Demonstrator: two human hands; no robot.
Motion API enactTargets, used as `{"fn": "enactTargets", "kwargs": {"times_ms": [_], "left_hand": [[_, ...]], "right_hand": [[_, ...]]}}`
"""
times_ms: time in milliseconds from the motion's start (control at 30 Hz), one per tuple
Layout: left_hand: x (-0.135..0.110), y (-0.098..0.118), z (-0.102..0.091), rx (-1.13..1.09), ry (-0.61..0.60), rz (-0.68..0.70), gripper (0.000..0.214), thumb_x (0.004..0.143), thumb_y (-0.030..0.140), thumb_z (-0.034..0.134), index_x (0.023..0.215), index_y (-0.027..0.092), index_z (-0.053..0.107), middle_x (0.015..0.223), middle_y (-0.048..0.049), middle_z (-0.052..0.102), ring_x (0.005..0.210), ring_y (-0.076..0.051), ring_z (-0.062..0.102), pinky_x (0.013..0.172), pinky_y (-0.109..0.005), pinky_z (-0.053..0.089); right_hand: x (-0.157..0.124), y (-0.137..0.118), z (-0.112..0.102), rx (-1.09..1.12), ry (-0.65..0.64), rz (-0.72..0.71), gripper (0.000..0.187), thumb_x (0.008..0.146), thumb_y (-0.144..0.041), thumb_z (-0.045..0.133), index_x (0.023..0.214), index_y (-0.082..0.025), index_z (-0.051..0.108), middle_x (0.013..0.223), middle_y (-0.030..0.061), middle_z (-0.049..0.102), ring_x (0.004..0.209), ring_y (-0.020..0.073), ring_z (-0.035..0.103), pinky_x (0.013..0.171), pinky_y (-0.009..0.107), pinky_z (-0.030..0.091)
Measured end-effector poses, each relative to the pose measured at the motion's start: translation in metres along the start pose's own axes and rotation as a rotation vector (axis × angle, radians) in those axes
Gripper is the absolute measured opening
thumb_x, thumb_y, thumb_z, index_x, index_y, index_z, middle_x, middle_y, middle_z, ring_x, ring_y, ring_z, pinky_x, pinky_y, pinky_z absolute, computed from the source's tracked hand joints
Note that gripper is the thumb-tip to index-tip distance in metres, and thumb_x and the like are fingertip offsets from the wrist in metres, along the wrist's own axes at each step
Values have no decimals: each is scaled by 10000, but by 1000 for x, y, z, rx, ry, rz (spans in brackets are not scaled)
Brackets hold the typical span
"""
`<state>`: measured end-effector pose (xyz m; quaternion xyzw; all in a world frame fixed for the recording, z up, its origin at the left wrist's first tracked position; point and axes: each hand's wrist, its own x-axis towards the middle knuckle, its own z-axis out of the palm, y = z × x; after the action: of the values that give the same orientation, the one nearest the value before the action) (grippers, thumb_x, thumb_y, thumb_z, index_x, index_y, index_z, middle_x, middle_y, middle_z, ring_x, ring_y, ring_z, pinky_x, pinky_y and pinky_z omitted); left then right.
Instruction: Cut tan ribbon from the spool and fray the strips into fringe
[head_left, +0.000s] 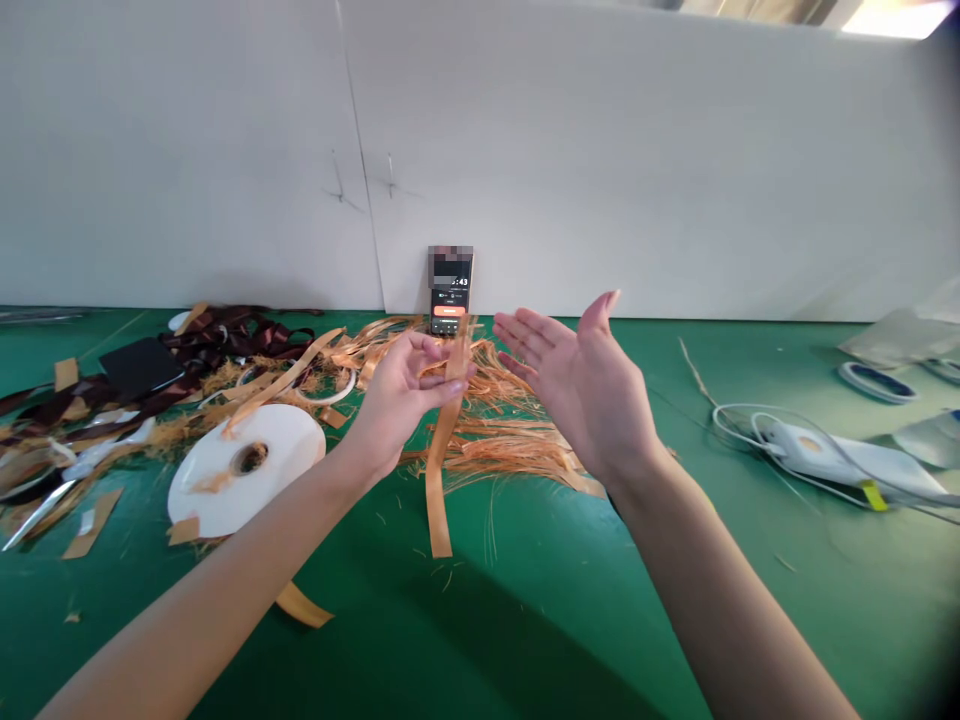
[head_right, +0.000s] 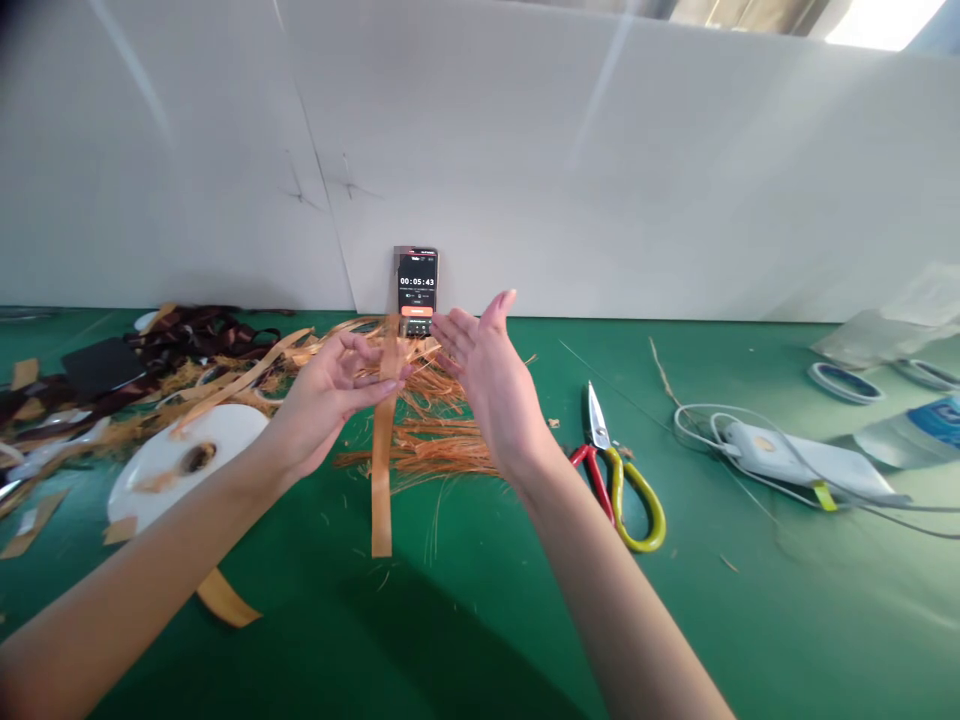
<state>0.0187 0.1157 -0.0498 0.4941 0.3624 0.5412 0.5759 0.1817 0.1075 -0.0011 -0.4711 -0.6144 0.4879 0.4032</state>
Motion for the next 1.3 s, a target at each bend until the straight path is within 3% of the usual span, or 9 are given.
{"fn": "enactTargets", "kwargs": {"times_ms": [67, 200, 433, 600, 767, 900, 967, 1100, 1300], "left_hand": [[-2, 0, -1, 27, -40, -18, 235, 728, 64, 686, 817, 209, 523, 1007, -5, 702, 1004, -209, 677, 985, -417, 466], [-4, 1, -5, 117, -108, -66, 345, 744, 49, 637, 1039, 222, 675, 1145, -34, 703, 1055, -208, 652, 978, -392, 474], [-4, -3, -9, 129, -111, -137, 240, 758, 73, 647, 909, 227, 752, 1099, -12, 741, 1086, -183, 637, 993, -342, 466], [-4, -2, -10, 96, -131, -173, 322, 765, 69, 654, 1049, 207, 715, 1074, -32, 741, 1034, -169, 653, 965, -322, 478], [-5, -2, -9, 79, -86, -134, 335, 768, 72, 660, 1068, 214, 704, 1089, -27, 729, 1012, -173, 665, 904, -293, 509], [-5, -4, -7, 19, -19, -87, 300, 732, 57, 694, 991, 206, 718, 1121, -24, 716, 980, -178, 681, 838, -272, 536], [-4, -4, -8, -31, 22, -85, 257, 716, 55, 710, 933, 190, 724, 1095, -29, 726, 966, -179, 687, 817, -264, 546], [0, -5, -12, -136, 61, -107, 231, 703, 34, 715, 883, 178, 732, 1014, -33, 756, 968, -180, 694, 818, -253, 557], [1, -6, -14, -36, -14, -56, 275, 752, 99, 715, 1007, 204, 717, 1126, -36, 728, 1021, -193, 680, 857, -269, 555]], "right_hand": [[1, -3, -1, 118, 17, -24, 872, 862, -652, -121, 1533, -146, 115, 1545, 77, 332, 1417, 169, 294, 1110, 331, 333], [3, -1, -4, 354, 38, -17, 818, 919, -646, 53, 1525, -104, 141, 1534, 125, 341, 1398, 193, 337, 1100, 317, 347], [6, 2, -3, 411, 68, -40, 898, 877, -716, 76, 1515, -95, 191, 1499, 156, 394, 1383, 232, 368, 1086, 370, 384], [9, 5, -6, 464, 54, -61, 885, 878, -716, 129, 1481, -87, 281, 1484, 159, 416, 1371, 247, 387, 1090, 376, 383], [10, 14, -11, 625, -4, -173, 721, 920, -638, 189, 1286, -119, 532, 1420, 126, 507, 1334, 232, 441, 1098, 359, 366], [13, 19, -15, 669, -49, -161, 641, 946, -585, 186, 1007, -190, 688, 1122, 81, 689, 1107, 211, 616, 988, 331, 452], [14, 19, -19, 659, -56, -149, 632, 950, -576, 206, 935, -202, 716, 949, 70, 703, 931, 194, 657, 875, 315, 498], [12, 12, -27, 635, -17, -152, 585, 948, -558, 265, 801, -231, 728, 746, 44, 639, 705, 156, 612, 680, 290, 494], [1, -7, -25, 514, -33, -138, 564, 968, -483, 273, 733, -242, 726, 641, 25, 619, 587, 139, 561, 609, 288, 468]]}}
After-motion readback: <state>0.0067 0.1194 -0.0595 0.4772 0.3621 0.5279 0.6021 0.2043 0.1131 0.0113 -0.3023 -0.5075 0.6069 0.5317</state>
